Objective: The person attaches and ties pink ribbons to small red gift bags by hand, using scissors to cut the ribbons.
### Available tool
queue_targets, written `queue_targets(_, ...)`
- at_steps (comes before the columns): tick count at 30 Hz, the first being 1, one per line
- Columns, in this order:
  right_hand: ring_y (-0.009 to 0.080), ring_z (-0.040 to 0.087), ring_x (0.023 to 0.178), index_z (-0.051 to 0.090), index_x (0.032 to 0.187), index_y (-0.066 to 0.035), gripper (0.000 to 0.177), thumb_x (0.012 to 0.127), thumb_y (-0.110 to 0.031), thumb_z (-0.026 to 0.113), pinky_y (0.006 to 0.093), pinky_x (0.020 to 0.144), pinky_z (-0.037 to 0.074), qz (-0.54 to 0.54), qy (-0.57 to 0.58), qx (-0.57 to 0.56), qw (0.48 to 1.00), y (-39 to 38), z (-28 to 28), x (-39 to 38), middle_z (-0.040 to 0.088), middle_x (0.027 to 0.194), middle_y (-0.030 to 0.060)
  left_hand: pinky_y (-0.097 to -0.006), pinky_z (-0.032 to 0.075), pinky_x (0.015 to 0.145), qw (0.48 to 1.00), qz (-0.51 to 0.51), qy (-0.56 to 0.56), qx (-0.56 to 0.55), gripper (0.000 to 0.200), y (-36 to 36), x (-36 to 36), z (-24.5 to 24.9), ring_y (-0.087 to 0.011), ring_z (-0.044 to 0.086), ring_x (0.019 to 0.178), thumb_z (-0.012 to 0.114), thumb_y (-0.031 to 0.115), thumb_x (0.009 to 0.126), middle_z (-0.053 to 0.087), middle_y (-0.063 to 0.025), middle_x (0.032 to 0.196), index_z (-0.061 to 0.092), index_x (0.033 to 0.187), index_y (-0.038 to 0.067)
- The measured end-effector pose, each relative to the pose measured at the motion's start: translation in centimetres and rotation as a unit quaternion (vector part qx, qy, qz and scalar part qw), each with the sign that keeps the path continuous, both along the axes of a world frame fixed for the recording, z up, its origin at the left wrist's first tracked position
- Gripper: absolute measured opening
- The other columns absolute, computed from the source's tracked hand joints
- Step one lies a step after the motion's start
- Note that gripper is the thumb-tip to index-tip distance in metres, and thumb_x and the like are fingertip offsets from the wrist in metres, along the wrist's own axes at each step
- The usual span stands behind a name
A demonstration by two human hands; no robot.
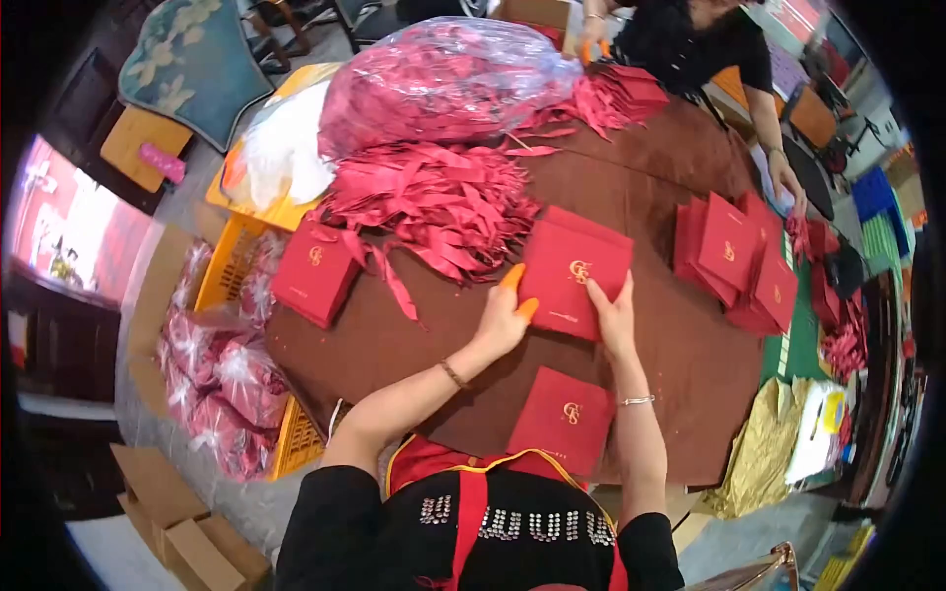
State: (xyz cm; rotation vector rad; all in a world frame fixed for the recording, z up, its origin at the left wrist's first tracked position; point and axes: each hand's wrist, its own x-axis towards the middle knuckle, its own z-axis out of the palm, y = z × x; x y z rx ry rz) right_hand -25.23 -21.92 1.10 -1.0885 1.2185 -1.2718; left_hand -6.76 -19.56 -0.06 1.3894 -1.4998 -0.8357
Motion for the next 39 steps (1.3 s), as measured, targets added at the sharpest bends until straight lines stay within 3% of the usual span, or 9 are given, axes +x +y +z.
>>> queue_targets(6, 0.0198, 0.044, 0.119, 0.016, 0.142, 0.001, 0.074, 0.087, -0.015, 0.063, 0.0307, 0.098, 0.038, 0.007, 0.079, 0.038, 0.996, -0.7, -0.3, -0.4, 0.040, 0.134, 0.0138, -0.0398, 0.036, 0.099, 0.997, -0.026, -0.015, 0.068, 0.055, 1.1, 2.2, 0.1, -0.0378, 0.045, 0.115, 0.062, 0.023, 0.083, 0.049, -0.0241, 0.123, 0.043, 0.126, -0.005)
queue_targets(11, 0.0199, 0.042, 0.118, 0.014, 0.143, 0.000, 0.076, 0.088, -0.017, 0.062, 0.0318, 0.099, 0.036, -0.010, 0.065, 0.037, 0.997, -0.8, 0.2, -1.6, 0.039, 0.133, 0.0151, -0.0391, 0.043, 0.089, 0.993, -0.081, -0.083, -0.028, 0.030, 1.7, 6.8, 2.7, -0.0333, 0.053, 0.105, 0.058, 0.014, 0.084, 0.056, -0.0142, 0.114, 0.058, 0.112, 0.004)
queue_targets(14, 0.0156, 0.045, 0.110, 0.022, 0.141, -0.003, 0.067, 0.088, -0.016, 0.061, 0.0292, 0.093, 0.039, -0.083, 0.140, -0.008, 0.987, 1.3, 0.9, -2.0, 0.043, 0.127, 0.0123, -0.0386, 0.042, 0.085, 0.927, -0.041, -0.303, -0.217, 0.033, 0.2, 10.7, 3.1, -0.0270, 0.053, 0.102, 0.058, 0.003, 0.069, 0.058, -0.0089, 0.108, 0.063, 0.101, 0.011)
queue_targets(16, 0.0095, 0.048, 0.095, 0.043, 0.126, -0.003, 0.041, 0.089, -0.012, 0.060, 0.0246, 0.083, 0.041, -0.133, 0.107, -0.036, 0.985, 4.1, 3.8, -1.3, 0.050, 0.111, 0.0069, -0.0425, 0.037, 0.090, 0.886, -0.020, -0.392, -0.249, 0.034, -1.2, 13.1, 2.5, -0.0278, 0.047, 0.110, 0.059, 0.003, 0.068, 0.055, -0.0057, 0.112, 0.063, 0.100, 0.012)
queue_targets(20, 0.0049, 0.050, 0.070, 0.057, 0.094, -0.001, 0.007, 0.089, -0.005, 0.058, 0.0177, 0.064, 0.041, -0.064, 0.100, -0.020, 0.993, 8.6, 2.2, -3.4, 0.055, 0.078, -0.0021, -0.0400, 0.038, 0.082, 0.869, -0.006, -0.437, -0.233, 0.020, -1.8, 14.2, 1.1, -0.0251, 0.051, 0.100, 0.067, 0.012, 0.072, 0.056, -0.0037, 0.098, 0.066, 0.092, 0.012)
queue_targets(22, 0.0061, 0.051, 0.069, 0.060, 0.091, -0.001, 0.006, 0.088, -0.006, 0.059, 0.0198, 0.060, 0.042, -0.022, 0.292, -0.076, 0.953, 9.5, 1.3, -3.9, 0.057, 0.079, -0.0004, -0.0390, 0.037, 0.080, 0.843, -0.026, -0.478, -0.246, 0.016, -1.3, 14.1, 0.0, -0.0233, 0.051, 0.098, 0.068, 0.018, 0.072, 0.056, -0.0017, 0.095, 0.066, 0.086, 0.012)
queue_targets(25, 0.0300, 0.058, 0.082, 0.063, 0.096, -0.003, 0.018, 0.081, -0.012, 0.063, 0.0366, 0.074, 0.045, 0.067, 0.508, -0.129, 0.849, 10.7, 1.8, -4.7, 0.063, 0.088, 0.0124, -0.0384, 0.035, 0.083, 0.836, -0.059, -0.481, -0.256, 0.014, 0.5, 13.2, 1.5, -0.0216, 0.053, 0.097, 0.064, 0.013, 0.073, 0.057, -0.0030, 0.091, 0.062, 0.086, 0.010)
queue_targets(31, 0.0249, 0.049, 0.100, 0.064, 0.106, -0.008, 0.039, 0.074, -0.030, 0.070, 0.0369, 0.085, 0.036, 0.133, 0.531, -0.073, 0.834, 13.5, 1.4, -3.3, 0.057, 0.104, 0.0062, -0.0389, 0.036, 0.082, 0.800, -0.171, -0.554, -0.153, 0.031, 6.1, 12.3, 2.1, -0.0232, 0.051, 0.080, 0.065, 0.016, 0.074, 0.054, -0.0054, 0.083, 0.064, 0.104, 0.007)
queue_targets(39, 0.0235, 0.050, 0.091, 0.063, 0.092, -0.009, 0.032, 0.069, -0.027, 0.075, 0.0371, 0.079, 0.037, 0.167, 0.512, -0.125, 0.833, 15.1, 2.3, -0.1, 0.055, 0.092, 0.0044, -0.0341, 0.037, 0.070, 0.868, -0.059, -0.460, -0.176, 0.034, 7.6, 10.2, 0.6, -0.0199, 0.053, 0.081, 0.070, 0.021, 0.075, 0.056, -0.0030, 0.089, 0.062, 0.105, 0.009)
